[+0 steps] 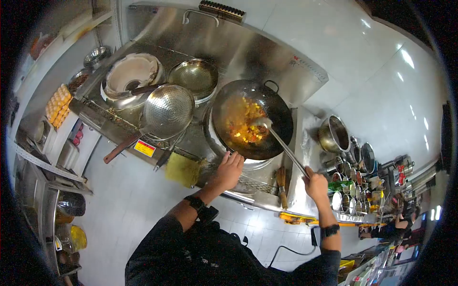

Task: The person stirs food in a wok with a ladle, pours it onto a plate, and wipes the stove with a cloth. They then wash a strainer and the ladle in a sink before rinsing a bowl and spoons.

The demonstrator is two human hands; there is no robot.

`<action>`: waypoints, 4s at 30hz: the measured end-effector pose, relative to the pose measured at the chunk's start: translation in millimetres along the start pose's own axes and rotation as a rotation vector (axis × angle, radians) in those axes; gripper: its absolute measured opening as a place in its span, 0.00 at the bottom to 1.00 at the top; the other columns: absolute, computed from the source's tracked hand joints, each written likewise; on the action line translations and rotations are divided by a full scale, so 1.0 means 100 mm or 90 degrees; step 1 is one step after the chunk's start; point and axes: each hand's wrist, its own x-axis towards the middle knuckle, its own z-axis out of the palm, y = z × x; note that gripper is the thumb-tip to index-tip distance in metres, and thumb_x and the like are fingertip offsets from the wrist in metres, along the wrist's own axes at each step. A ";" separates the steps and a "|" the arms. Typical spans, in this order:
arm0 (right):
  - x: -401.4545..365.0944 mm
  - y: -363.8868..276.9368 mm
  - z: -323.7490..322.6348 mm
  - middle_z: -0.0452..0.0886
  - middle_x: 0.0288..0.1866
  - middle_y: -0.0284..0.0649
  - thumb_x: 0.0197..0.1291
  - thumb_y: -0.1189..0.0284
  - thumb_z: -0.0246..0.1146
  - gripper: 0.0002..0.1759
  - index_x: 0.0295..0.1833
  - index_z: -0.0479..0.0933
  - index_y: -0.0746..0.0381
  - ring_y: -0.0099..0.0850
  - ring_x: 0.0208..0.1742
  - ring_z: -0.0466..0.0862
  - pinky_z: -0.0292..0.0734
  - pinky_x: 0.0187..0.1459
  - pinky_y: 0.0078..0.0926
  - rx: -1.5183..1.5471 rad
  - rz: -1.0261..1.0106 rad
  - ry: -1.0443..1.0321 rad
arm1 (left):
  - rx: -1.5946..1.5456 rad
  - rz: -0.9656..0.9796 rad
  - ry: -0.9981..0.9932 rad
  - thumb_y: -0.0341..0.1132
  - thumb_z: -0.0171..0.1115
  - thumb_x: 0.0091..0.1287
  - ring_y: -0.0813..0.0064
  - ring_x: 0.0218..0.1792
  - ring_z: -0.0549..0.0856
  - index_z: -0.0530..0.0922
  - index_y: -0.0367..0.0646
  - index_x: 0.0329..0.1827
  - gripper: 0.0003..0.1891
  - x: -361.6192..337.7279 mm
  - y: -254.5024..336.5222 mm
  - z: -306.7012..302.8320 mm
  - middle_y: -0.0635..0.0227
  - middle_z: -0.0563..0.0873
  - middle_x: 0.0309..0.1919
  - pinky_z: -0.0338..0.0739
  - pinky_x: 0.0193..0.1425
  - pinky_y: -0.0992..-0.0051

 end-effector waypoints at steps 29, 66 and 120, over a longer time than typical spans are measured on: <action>-0.82 0.03 -0.30 0.77 0.23 0.44 0.54 0.72 0.62 0.20 0.53 0.75 0.65 0.25 0.20 0.76 0.72 0.27 0.25 0.384 0.046 -0.157 | 0.021 0.012 -0.026 0.28 0.50 0.59 0.57 0.66 0.62 0.67 0.30 0.58 0.22 -0.01 -0.02 -0.02 0.52 0.69 0.60 0.52 0.70 0.59; 0.32 -0.46 0.96 0.78 0.26 0.55 0.55 0.69 0.59 0.19 0.53 0.72 0.62 0.54 0.31 0.79 0.73 0.34 0.45 0.218 0.029 0.002 | -0.004 0.019 -0.086 0.25 0.49 0.56 0.56 0.69 0.57 0.64 0.29 0.61 0.26 -0.03 -0.01 -0.14 0.48 0.62 0.65 0.49 0.71 0.55; 0.57 -0.77 1.50 0.77 0.21 0.47 0.54 0.72 0.60 0.16 0.50 0.73 0.58 0.46 0.23 0.80 0.74 0.27 0.43 0.360 -0.074 0.145 | 0.007 0.033 -0.056 0.28 0.48 0.59 0.54 0.68 0.60 0.65 0.30 0.61 0.25 -0.04 -0.08 0.17 0.48 0.65 0.63 0.51 0.70 0.54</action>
